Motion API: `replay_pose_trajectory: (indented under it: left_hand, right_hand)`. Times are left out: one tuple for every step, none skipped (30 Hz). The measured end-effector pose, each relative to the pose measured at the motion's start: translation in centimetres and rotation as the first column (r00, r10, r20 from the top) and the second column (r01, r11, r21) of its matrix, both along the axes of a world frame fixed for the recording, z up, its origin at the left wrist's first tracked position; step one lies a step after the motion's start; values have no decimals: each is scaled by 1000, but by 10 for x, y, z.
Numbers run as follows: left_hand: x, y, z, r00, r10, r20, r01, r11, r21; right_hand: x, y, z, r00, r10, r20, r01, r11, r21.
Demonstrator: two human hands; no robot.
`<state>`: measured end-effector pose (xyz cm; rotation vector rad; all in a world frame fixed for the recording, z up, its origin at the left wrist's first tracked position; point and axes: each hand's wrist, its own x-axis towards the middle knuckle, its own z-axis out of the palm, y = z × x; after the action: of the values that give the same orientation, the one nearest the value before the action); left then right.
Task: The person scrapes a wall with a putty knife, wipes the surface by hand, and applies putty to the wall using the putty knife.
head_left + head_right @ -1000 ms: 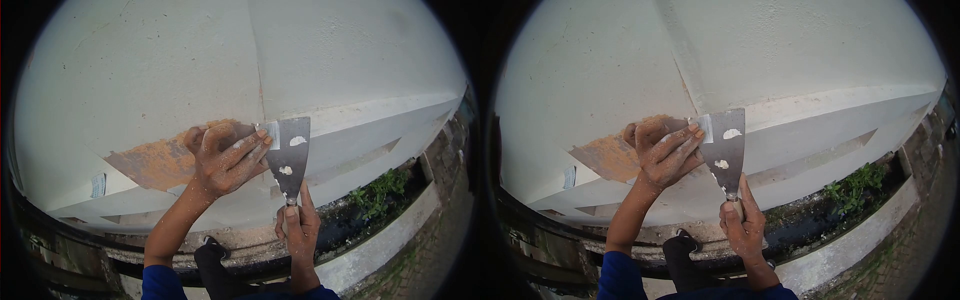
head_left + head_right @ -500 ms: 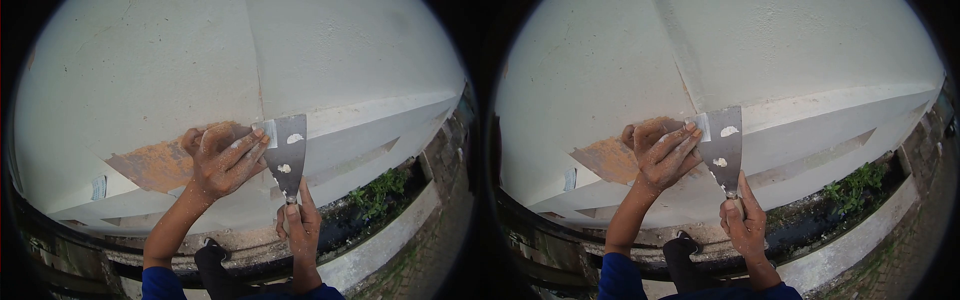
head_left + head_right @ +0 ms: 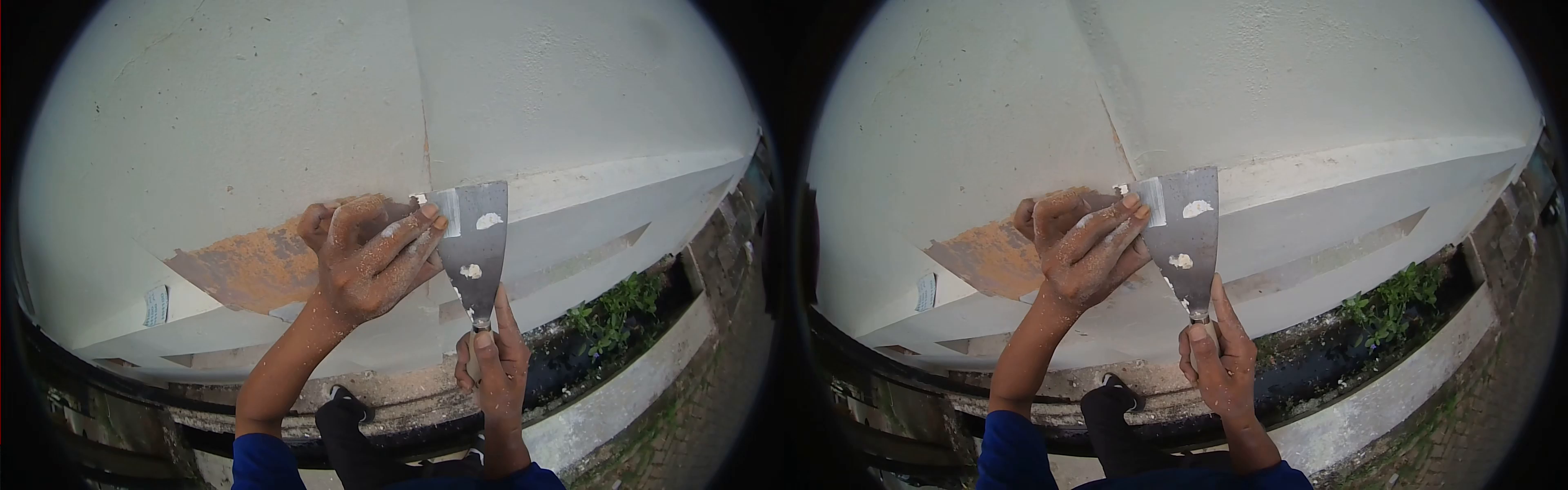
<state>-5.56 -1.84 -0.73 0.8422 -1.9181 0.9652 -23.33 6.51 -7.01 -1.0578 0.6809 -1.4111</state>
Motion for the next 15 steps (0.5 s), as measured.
replay_pose_trajectory:
  left_hand:
    - [-1,1,-1,1000,1,20,-1,1000,2]
    - [-1,3,-4,999,1,42,-1,1000,9]
    - [-1,4,-4,998,-2,66,2,1000,9]
    - [0,2,0,998,1,62,-1,1000,1]
    - [0,0,3,999,7,52,-7,1000,-6]
    - [0,1,5,999,13,43,-13,1000,-4]
    - [-1,1,8,998,23,53,-22,1000,-17]
    - [-1,2,13,997,34,63,-32,999,-35]
    - [-1,2,15,996,48,73,-44,998,-50]
    - [-1,3,11,996,37,83,-34,999,-34]
    - [0,4,3,995,27,92,-25,999,-24]
    - [0,3,-1,995,20,97,-19,1000,-16]
    - [0,3,3,996,32,80,-30,999,-30]
    - [0,3,9,997,41,65,-39,999,-35]
    - [0,3,12,997,47,53,-45,998,-38]
  right_hand:
    - [-7,1,-2,1000,17,-8,-17,999,-31]
    - [-10,3,-4,999,33,-15,-34,998,-58]
    - [-9,3,-3,999,32,-5,-32,999,-32]
    - [-8,2,-2,1000,30,2,-30,999,-12]
    - [-7,0,1,1000,31,4,-31,999,7]
    - [-6,-1,3,1000,19,-1,-19,1000,7]
    - [-2,-3,9,1000,5,-1,-5,1000,9]
    - [0,-5,13,1000,-9,-1,9,1000,8]
    - [-3,-3,8,1000,4,5,-4,1000,1]
    - [-8,0,2,1000,18,11,-18,1000,-11]
    - [-11,0,-1,999,33,16,-32,999,-30]
    - [-9,-2,-2,1000,22,0,-22,1000,-20]
    - [-5,-5,1,1000,12,-18,-12,1000,-5]
    - [-3,-5,1,999,0,-34,1,1000,18]
    - [-5,-3,2,1000,13,-19,-13,1000,19]
